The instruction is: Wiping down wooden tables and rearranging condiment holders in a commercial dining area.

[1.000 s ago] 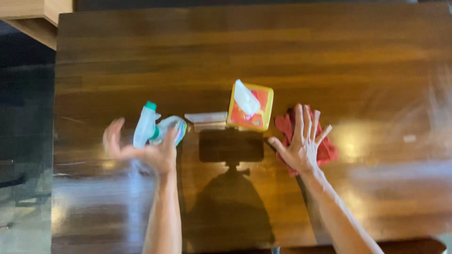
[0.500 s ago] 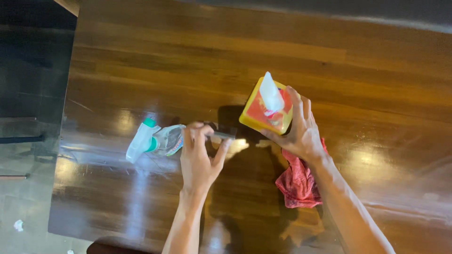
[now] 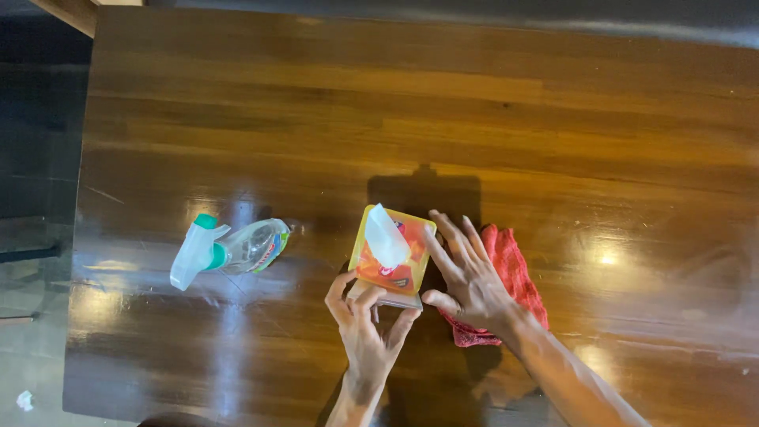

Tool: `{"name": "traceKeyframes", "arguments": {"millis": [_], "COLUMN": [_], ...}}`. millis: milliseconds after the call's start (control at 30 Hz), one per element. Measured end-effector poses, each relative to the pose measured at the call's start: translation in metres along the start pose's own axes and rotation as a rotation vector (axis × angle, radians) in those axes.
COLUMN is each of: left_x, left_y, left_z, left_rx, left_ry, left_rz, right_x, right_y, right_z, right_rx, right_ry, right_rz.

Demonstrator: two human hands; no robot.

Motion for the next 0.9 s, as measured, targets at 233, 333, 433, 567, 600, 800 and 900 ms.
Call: {"name": "traceKeyframes", "arguments": {"millis": [233, 333, 433, 567, 600, 800, 900], "left_x": [-0.018, -0.058, -0.102, -0.143, -0.147, -0.107, -0.092], "left_y": [0.016, 0.033, -0.004, -0.083, -0.092, -0.163, -0.17], "left_z": [0.033, 0.08, 0.092, 0.087, 0.094, 0.129, 0.131], "left_rx": [-0.021, -0.074, -0.108, -0.059, -0.054, -0.183, -0.198], "left_ry": [0.159, 0.105, -0.024, 0.069, 0.067, 0.258, 0.317], "left_rz": [-0.299, -0.578, -0.666, -0.515, -0.515, -0.146, -0.278], "right_x": [-0.027, -0.005, -0.004, -0.019, -0.021, -0.023, 0.021], "right_y": [0.064, 0.085, 0.072, 0.04, 0.025, -0.13, -0.198], "right_z": [-0.02, -0.034, -0.057, -0.1, -0.112, -0.106, -0.089], "right_rx": [0.431, 0.534, 0.562, 0.627, 0.627, 0.422, 0.221], "right_ry": [0.157, 0.233, 0.348, 0.391, 0.388, 0.366, 0.359], "right_rz": [-0.265, -0.179, -0.166, -0.23, -0.234, -0.225, -0.084]}}
Point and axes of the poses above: each hand's wrist, its own y-axis away from the middle knuckle, its own x-axis out of the palm, z = x × y, the point moved 10 cm from there along -y, towards the middle knuckle, and after that the axes turned 2 degrees about -z, right-handed, at the moved point
